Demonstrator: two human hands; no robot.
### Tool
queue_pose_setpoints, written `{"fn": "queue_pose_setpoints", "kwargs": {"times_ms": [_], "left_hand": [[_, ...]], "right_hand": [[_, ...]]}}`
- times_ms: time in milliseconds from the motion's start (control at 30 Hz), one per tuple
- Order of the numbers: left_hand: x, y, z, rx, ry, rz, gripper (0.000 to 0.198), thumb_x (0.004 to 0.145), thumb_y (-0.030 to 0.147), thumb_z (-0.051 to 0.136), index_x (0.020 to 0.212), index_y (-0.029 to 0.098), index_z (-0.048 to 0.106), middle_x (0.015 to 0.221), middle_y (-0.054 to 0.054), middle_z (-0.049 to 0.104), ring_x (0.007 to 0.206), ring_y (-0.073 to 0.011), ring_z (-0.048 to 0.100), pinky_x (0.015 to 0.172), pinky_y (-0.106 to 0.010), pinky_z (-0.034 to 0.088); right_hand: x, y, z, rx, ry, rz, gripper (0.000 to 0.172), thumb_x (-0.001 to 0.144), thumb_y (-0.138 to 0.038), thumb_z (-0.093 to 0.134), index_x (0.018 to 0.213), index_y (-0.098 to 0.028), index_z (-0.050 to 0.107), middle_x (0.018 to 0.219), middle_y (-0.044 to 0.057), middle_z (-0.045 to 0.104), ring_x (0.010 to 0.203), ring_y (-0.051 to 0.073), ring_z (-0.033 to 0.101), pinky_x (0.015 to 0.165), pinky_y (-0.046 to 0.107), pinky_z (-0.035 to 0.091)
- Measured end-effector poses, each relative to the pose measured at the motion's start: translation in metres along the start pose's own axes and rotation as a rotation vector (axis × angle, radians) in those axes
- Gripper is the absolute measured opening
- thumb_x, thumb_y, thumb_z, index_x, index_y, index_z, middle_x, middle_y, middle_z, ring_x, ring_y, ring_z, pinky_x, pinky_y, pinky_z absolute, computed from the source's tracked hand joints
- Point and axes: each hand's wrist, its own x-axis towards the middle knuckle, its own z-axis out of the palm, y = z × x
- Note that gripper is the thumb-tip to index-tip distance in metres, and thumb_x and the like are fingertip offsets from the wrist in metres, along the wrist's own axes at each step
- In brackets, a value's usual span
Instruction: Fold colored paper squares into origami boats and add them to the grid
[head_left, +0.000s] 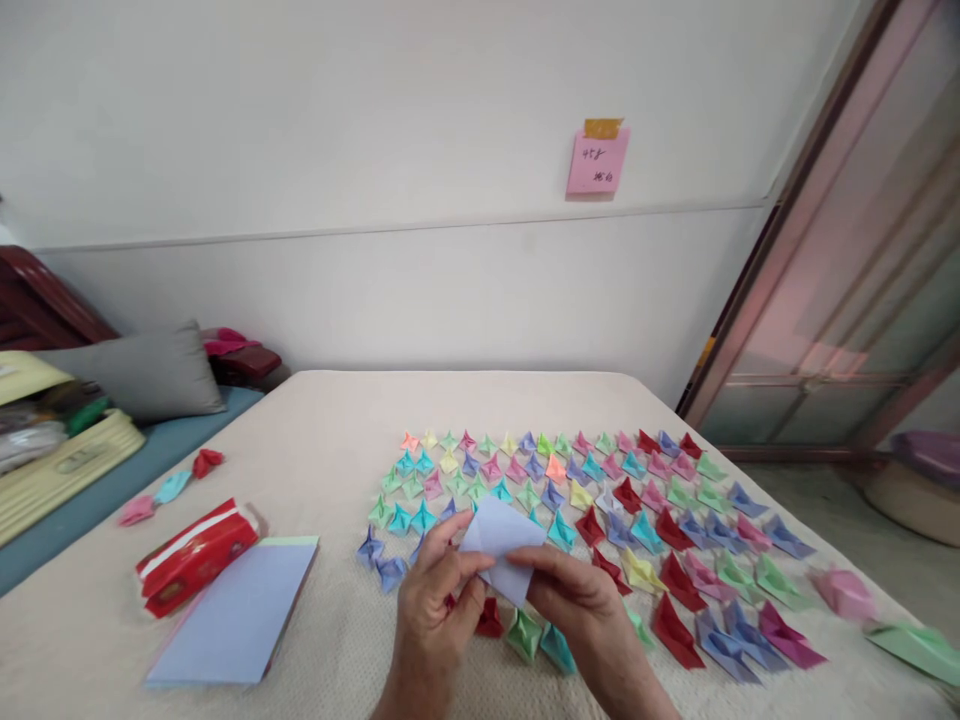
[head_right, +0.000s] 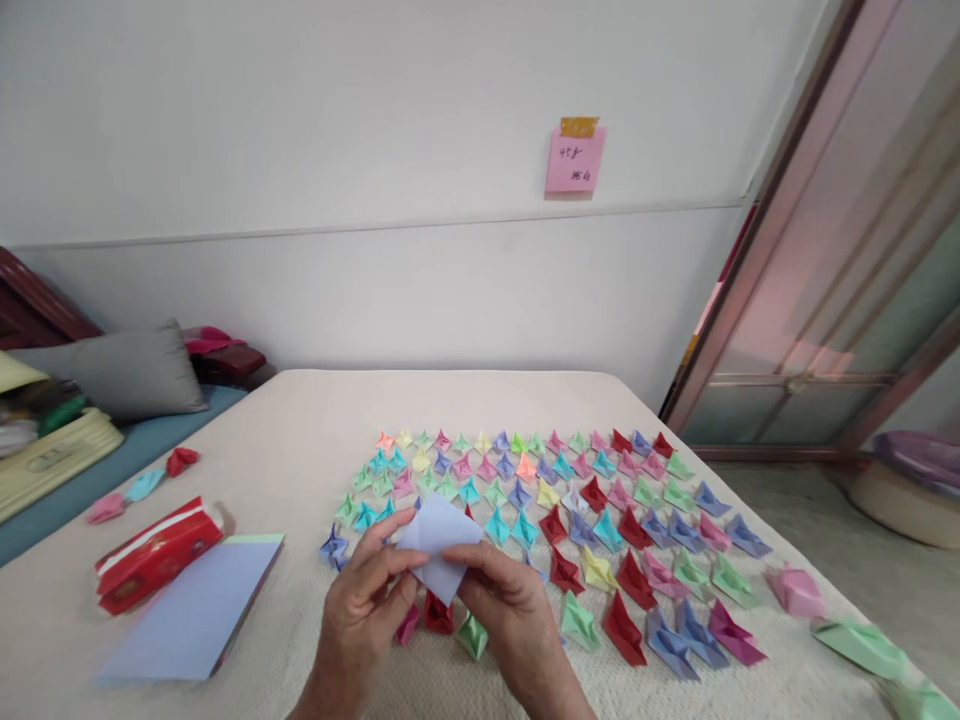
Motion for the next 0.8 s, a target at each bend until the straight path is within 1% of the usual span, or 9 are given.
{"fn": "queue_pose_setpoints", "kwargs": {"times_ms": [67,133,233,300,400,467,567,667,800], "left_hand": [[0.001,0.002,0.000,-0.142,-0.022,-0.097,0.022,0.074,0.016,0.067,0.090,0.025,0.078,0.134,-0.010,0.059,0.085,-0.0233,0.066,0.072,-0.032,0.052],[0.004,0.004,-0.001,-0.383,-0.064,-0.220,0.039,0.071,0.018,0.071,0.109,0.025,0.072,0.136,-0.011,0.057,0.087,-0.0233,0.066,0.075,-0.033,0.053],[0.009,0.005,-0.005,-0.649,-0.160,-0.392,0.057,0.074,0.027,0.073,0.129,0.025,0.057,0.122,-0.012,0.064,0.085,-0.0211,0.066,0.075,-0.032,0.053],[0.010,0.004,-0.006,-0.643,-0.252,-0.477,0.045,0.080,0.031,0.070,0.123,0.021,0.060,0.100,-0.009,0.069,0.069,-0.0152,0.063,0.061,-0.025,0.049],[0.010,0.002,-0.008,-0.533,-0.348,-0.537,0.020,0.081,0.029,0.069,0.091,0.012,0.070,0.067,-0.002,0.064,0.052,-0.0097,0.053,0.048,-0.019,0.036],[0.010,0.002,-0.007,-0.475,-0.365,-0.544,0.013,0.077,0.023,0.070,0.079,0.011,0.072,0.062,-0.002,0.062,0.052,-0.0095,0.051,0.049,-0.018,0.036],[0.010,-0.001,-0.003,-0.390,-0.384,-0.537,0.014,0.067,0.018,0.074,0.080,0.011,0.076,0.064,-0.002,0.065,0.054,-0.0103,0.051,0.053,-0.020,0.039],[0.008,-0.012,0.004,-0.324,-0.362,-0.524,0.020,0.063,0.022,0.078,0.080,0.012,0.078,0.055,0.001,0.059,0.049,-0.0106,0.049,0.052,-0.022,0.040],[0.003,-0.028,0.011,-0.317,-0.253,-0.429,0.019,0.068,0.028,0.076,0.081,0.013,0.076,0.055,0.001,0.061,0.051,-0.0134,0.053,0.052,-0.024,0.044]], "right_hand": [[0.001,-0.004,0.000,-0.005,0.015,0.010,0.012,0.070,-0.028,0.078,0.081,-0.031,0.083,0.082,0.002,0.076,0.077,0.022,0.066,0.071,0.029,0.052],[0.001,-0.008,-0.001,-0.020,0.027,0.019,0.013,0.070,-0.024,0.076,0.079,-0.031,0.082,0.082,0.002,0.075,0.078,0.021,0.065,0.071,0.029,0.051],[0.000,-0.012,-0.003,-0.068,0.026,0.025,0.016,0.072,-0.021,0.070,0.078,-0.029,0.082,0.081,0.002,0.074,0.078,0.021,0.063,0.072,0.029,0.049],[-0.002,-0.013,-0.006,-0.110,0.019,0.028,0.017,0.073,-0.020,0.066,0.075,-0.027,0.081,0.078,0.002,0.072,0.075,0.021,0.061,0.070,0.029,0.047],[-0.003,-0.012,-0.009,-0.158,-0.038,-0.006,0.017,0.076,-0.022,0.061,0.074,-0.024,0.078,0.073,0.002,0.067,0.071,0.019,0.056,0.065,0.028,0.042],[-0.002,-0.009,-0.010,-0.174,-0.073,-0.034,0.012,0.077,-0.026,0.064,0.077,-0.024,0.076,0.071,0.001,0.063,0.068,0.018,0.052,0.061,0.027,0.039],[-0.001,0.000,-0.007,-0.130,-0.011,-0.085,0.006,0.075,-0.027,0.072,0.080,-0.025,0.071,0.069,-0.002,0.057,0.064,0.016,0.049,0.057,0.025,0.038],[0.000,0.007,-0.001,-0.023,0.029,-0.129,0.029,0.077,-0.022,0.071,0.104,-0.029,0.065,0.079,-0.001,0.062,0.072,0.017,0.056,0.064,0.027,0.044],[-0.001,0.008,0.005,0.044,0.011,-0.087,0.066,0.079,-0.020,0.069,0.138,-0.031,0.040,0.081,-0.001,0.067,0.072,0.017,0.059,0.066,0.029,0.045]]}}
